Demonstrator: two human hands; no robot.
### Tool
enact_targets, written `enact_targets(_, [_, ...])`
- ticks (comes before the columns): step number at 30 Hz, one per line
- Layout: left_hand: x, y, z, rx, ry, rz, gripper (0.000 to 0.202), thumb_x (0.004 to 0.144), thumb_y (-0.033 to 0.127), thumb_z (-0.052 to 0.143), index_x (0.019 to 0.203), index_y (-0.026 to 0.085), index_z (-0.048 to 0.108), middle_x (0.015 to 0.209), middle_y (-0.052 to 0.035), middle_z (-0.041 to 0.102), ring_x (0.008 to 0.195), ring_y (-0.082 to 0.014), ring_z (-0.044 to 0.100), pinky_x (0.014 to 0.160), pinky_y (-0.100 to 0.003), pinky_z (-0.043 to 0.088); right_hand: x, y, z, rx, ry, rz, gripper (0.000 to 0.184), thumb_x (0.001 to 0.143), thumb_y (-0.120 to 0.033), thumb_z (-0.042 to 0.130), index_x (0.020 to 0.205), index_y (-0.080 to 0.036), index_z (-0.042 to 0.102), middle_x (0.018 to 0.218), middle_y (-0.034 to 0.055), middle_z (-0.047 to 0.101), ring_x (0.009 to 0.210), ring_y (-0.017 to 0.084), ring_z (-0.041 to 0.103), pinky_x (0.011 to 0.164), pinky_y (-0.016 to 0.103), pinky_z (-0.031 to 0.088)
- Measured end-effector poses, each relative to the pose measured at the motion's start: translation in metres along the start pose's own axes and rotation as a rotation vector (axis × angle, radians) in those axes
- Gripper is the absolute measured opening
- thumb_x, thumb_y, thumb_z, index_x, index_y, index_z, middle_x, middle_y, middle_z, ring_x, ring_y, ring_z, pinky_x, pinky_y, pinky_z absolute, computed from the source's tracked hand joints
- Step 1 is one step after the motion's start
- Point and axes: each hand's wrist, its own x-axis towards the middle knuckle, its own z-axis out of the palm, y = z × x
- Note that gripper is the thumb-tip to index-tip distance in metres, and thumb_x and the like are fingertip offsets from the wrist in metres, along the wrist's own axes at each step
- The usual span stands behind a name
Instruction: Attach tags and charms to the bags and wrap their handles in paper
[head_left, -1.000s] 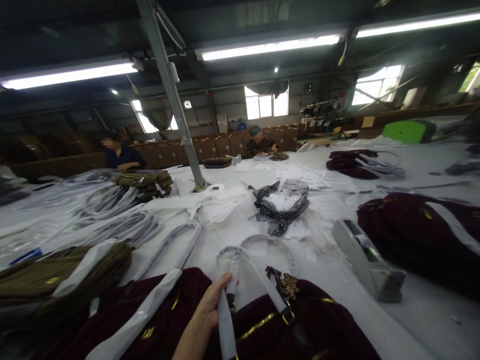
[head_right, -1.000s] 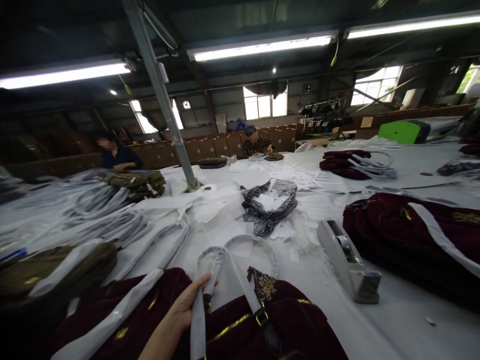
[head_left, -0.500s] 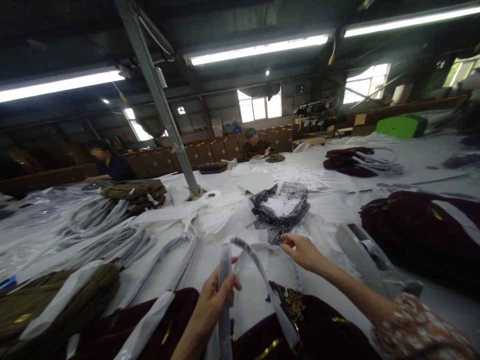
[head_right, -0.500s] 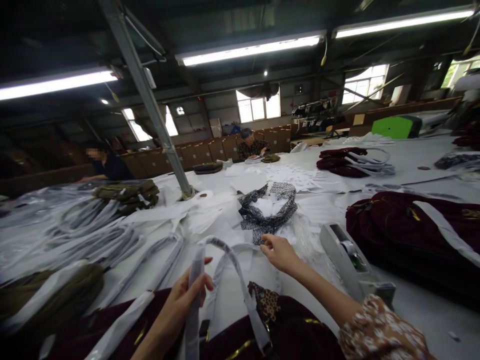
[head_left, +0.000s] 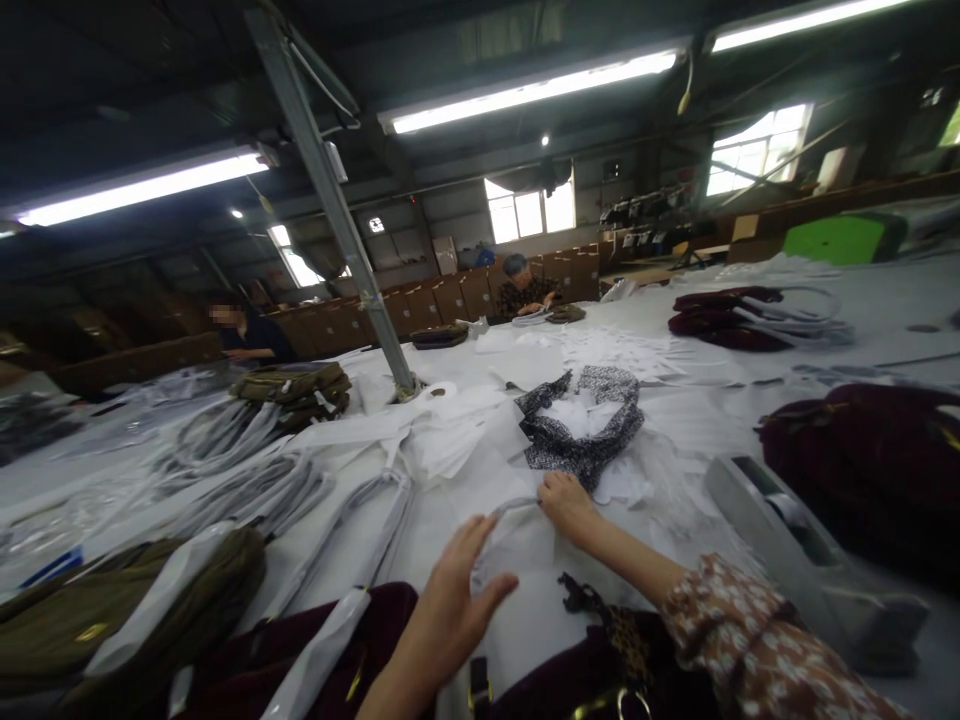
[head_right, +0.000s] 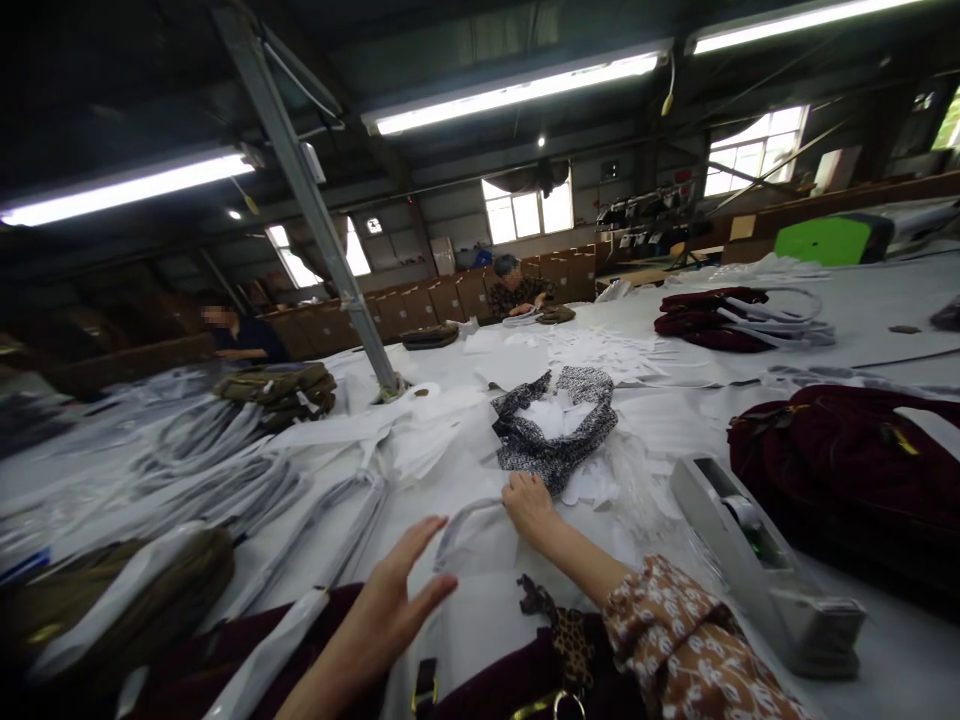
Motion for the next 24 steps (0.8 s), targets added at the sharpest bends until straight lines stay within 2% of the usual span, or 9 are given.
enact_targets(2, [0.03, -0.024, 0.012, 0.081, 0.217, 0.004, 0.065, 0.072, 0.044, 0.061, 0.129, 0.019, 0.042, 0.131, -0.013, 0.046, 0.126, -0.0308, 0.035, 0.105, -0.049, 0.024, -0.001, -0.005, -0.013, -0.013, 0.048, -0.073, 0.015, 0.086, -0.011, 0.046, 0.091, -0.014, 0.059, 0.107, 0.0143, 0.057, 0.106, 0.026, 0.047, 0.091, 0.04, 0.031])
enact_targets(4, [0.052, -0.042, 0.024, 0.049, 0.183, -0.006, 0.066, 0.07, 0.044, 0.063, 0.127, 0.016, 0.043, 0.12, -0.014, 0.054, 0.115, -0.0302, 0.046, 0.097, -0.043, 0.034, -0.003, -0.007, -0.03, 0.031, 0.083, -0.167, 0.014, 0.088, -0.015, 0.044, 0.095, -0.016, 0.056, 0.107, 0.011, 0.058, 0.105, 0.023, 0.048, 0.092, 0.037, 0.032])
enact_targets(6, [0.06, -0.054, 0.033, -0.014, 0.054, -0.032, 0.041, 0.077, 0.044, 0.054, 0.109, 0.017, 0.056, 0.089, -0.0073, 0.064, 0.087, -0.0235, 0.058, 0.079, -0.033, 0.043, -0.007, -0.003, -0.046, 0.138, 0.097, -0.232, 0.015, 0.091, -0.018, 0.041, 0.099, -0.017, 0.053, 0.096, 0.0069, 0.062, 0.091, 0.018, 0.055, 0.081, 0.028, 0.039])
enact_targets(8, [0.054, -0.063, 0.039, -0.052, -0.023, -0.054, 0.028, 0.083, 0.042, 0.044, 0.082, 0.019, 0.06, 0.064, 0.0, 0.057, 0.064, -0.0169, 0.054, 0.064, -0.026, 0.041, -0.011, 0.007, -0.057, 0.218, 0.106, -0.211, 0.018, 0.093, -0.019, 0.037, 0.105, -0.019, 0.05, 0.088, 0.004, 0.063, 0.079, 0.015, 0.059, 0.069, 0.024, 0.041])
enact_targets(12, [0.021, -0.084, 0.04, -0.077, -0.046, -0.088, 0.026, 0.083, 0.037, 0.045, 0.064, 0.02, 0.053, 0.06, 0.0028, 0.05, 0.061, -0.014, 0.047, 0.061, -0.024, 0.035, -0.02, 0.037, -0.057, 0.163, 0.043, -0.08, 0.019, 0.091, -0.022, 0.039, 0.104, -0.019, 0.053, 0.086, 0.0051, 0.063, 0.077, 0.017, 0.06, 0.067, 0.025, 0.043])
enact_targets(14, [0.008, -0.094, 0.036, -0.109, -0.057, -0.123, 0.024, 0.083, 0.036, 0.045, 0.068, 0.02, 0.054, 0.061, 0.0031, 0.05, 0.061, -0.0137, 0.046, 0.06, -0.024, 0.035, -0.031, 0.048, -0.054, 0.15, -0.02, -0.105, 0.024, 0.088, -0.023, 0.047, 0.111, -0.019, 0.052, 0.094, 0.0066, 0.063, 0.083, 0.019, 0.06, 0.071, 0.028, 0.045])
enact_targets(17, [0.003, -0.101, 0.028, -0.207, -0.055, -0.239, 0.022, 0.082, 0.038, 0.047, 0.091, 0.021, 0.056, 0.057, 0.0055, 0.048, 0.054, -0.0134, 0.047, 0.056, -0.024, 0.036, -0.063, 0.062, -0.064, 0.12, -0.068, -0.195, 0.049, 0.083, -0.015, 0.048, 0.131, -0.021, 0.039, 0.12, 0.0112, 0.054, 0.107, 0.024, 0.051, 0.088, 0.038, 0.043])
enact_targets(21, [0.017, -0.096, 0.021, -0.402, -0.059, -0.359, 0.053, 0.071, 0.038, 0.064, 0.116, 0.017, 0.047, 0.07, 0.0024, 0.056, 0.062, -0.0141, 0.054, 0.059, -0.024, 0.039, -0.133, 0.068, -0.109, 0.083, -0.186, -0.252, 0.07, 0.073, -0.005, 0.046, 0.138, -0.026, 0.031, 0.14, 0.0095, 0.035, 0.127, 0.028, 0.033, 0.1, 0.048, 0.034])
enact_targets(24, [0.033, -0.093, 0.023, -0.582, -0.031, -0.495, 0.068, 0.067, 0.042, 0.068, 0.122, 0.015, 0.04, 0.073, 0.0004, 0.058, 0.062, -0.0125, 0.053, 0.057, -0.023, 0.038, -0.188, 0.047, -0.139, 0.233, -0.312, -0.262, 0.078, 0.07, -0.016, 0.057, 0.14, -0.027, 0.026, 0.145, 0.0079, 0.027, 0.13, 0.028, 0.029, 0.101, 0.045, 0.036])
